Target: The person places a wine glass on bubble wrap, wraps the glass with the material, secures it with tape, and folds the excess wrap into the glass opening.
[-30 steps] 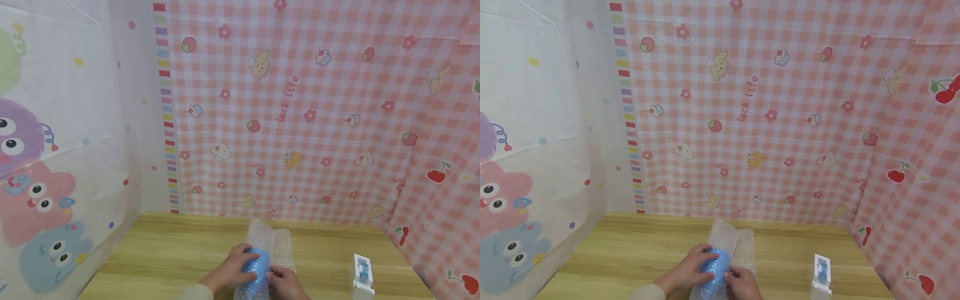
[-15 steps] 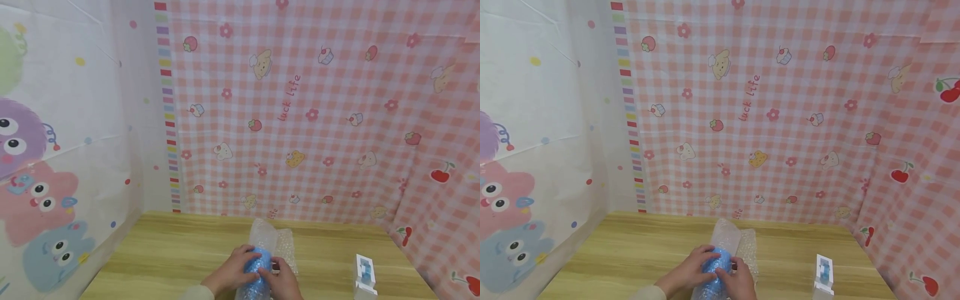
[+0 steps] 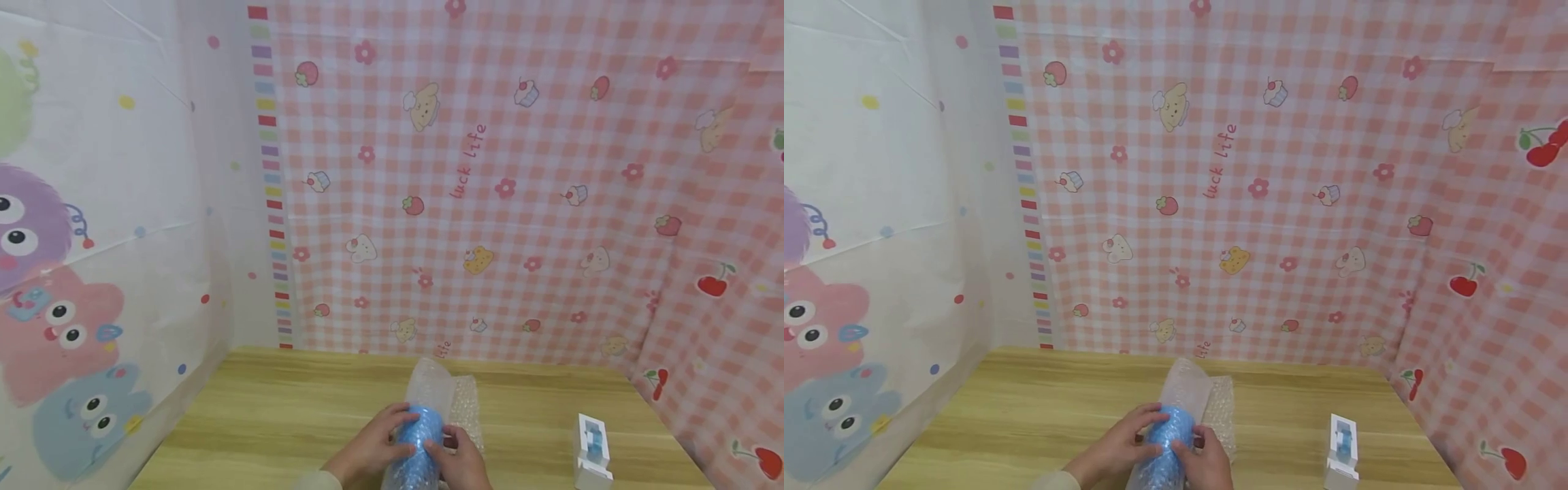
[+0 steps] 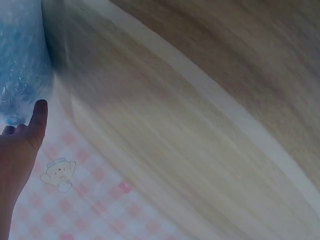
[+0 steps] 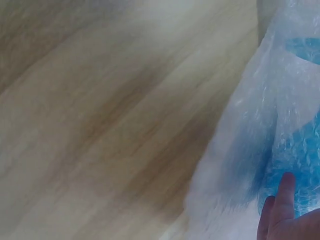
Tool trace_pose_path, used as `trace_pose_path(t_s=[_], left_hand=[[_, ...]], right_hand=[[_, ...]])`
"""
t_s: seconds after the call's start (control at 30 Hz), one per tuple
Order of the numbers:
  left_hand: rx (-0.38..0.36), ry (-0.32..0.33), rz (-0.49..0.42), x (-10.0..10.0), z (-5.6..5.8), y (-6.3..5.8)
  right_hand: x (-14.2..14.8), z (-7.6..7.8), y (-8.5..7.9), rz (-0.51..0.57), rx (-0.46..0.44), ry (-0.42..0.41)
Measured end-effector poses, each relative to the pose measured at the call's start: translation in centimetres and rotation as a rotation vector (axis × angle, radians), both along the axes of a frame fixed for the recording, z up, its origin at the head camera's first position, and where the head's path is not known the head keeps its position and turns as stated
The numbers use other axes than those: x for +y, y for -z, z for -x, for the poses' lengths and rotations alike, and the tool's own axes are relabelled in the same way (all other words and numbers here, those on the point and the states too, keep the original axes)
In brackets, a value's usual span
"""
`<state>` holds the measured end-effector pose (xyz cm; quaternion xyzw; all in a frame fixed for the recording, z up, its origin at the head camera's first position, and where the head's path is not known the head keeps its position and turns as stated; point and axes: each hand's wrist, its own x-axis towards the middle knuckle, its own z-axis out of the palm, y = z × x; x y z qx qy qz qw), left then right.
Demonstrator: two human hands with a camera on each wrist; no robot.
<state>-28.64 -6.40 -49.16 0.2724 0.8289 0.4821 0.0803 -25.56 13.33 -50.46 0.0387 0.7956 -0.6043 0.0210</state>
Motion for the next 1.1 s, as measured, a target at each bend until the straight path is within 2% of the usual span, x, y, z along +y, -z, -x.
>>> trace_pose_path(t_s=[0.1, 0.2, 0.37, 0.47, 0.53, 0.7, 0.93, 1.1], left_hand=[[-0.022, -0.003, -0.018, -0.1, -0.1, 0.1], [-0.009, 0.011, -0.004, -0.2, 0.0, 0.1], [0.136, 0.04, 0.112, 0.0, 0.2, 0.0], [0.233, 0.048, 0.181, 0.2, 0.2, -0.3], [0.258, 0.052, 0.192, 0.3, 0.1, -0.5], [0.246, 0.034, 0.184, 0.4, -0.1, -0.8], [0.234, 0.018, 0.218, 0.3, -0.2, -0.5], [0.147, -0.006, 0.17, -0.2, -0.2, -0.6]], right_hand=[[-0.1, -0.1, 0.1, 0.016, 0.003, 0.005], [-0.1, -0.1, 0.2, 0.032, -0.011, 0.01], [0.2, -0.2, 0.6, 0.07, -0.017, -0.026], [0.4, -0.1, 0.8, 0.077, -0.055, -0.049], [0.4, 0.0, 0.8, 0.075, -0.096, -0.053], [0.3, 0.1, 0.9, 0.083, -0.143, -0.057], [0.4, 0.0, 1.1, 0.102, -0.13, -0.106], [0.4, 0.0, 1.1, 0.129, -0.13, -0.146]])
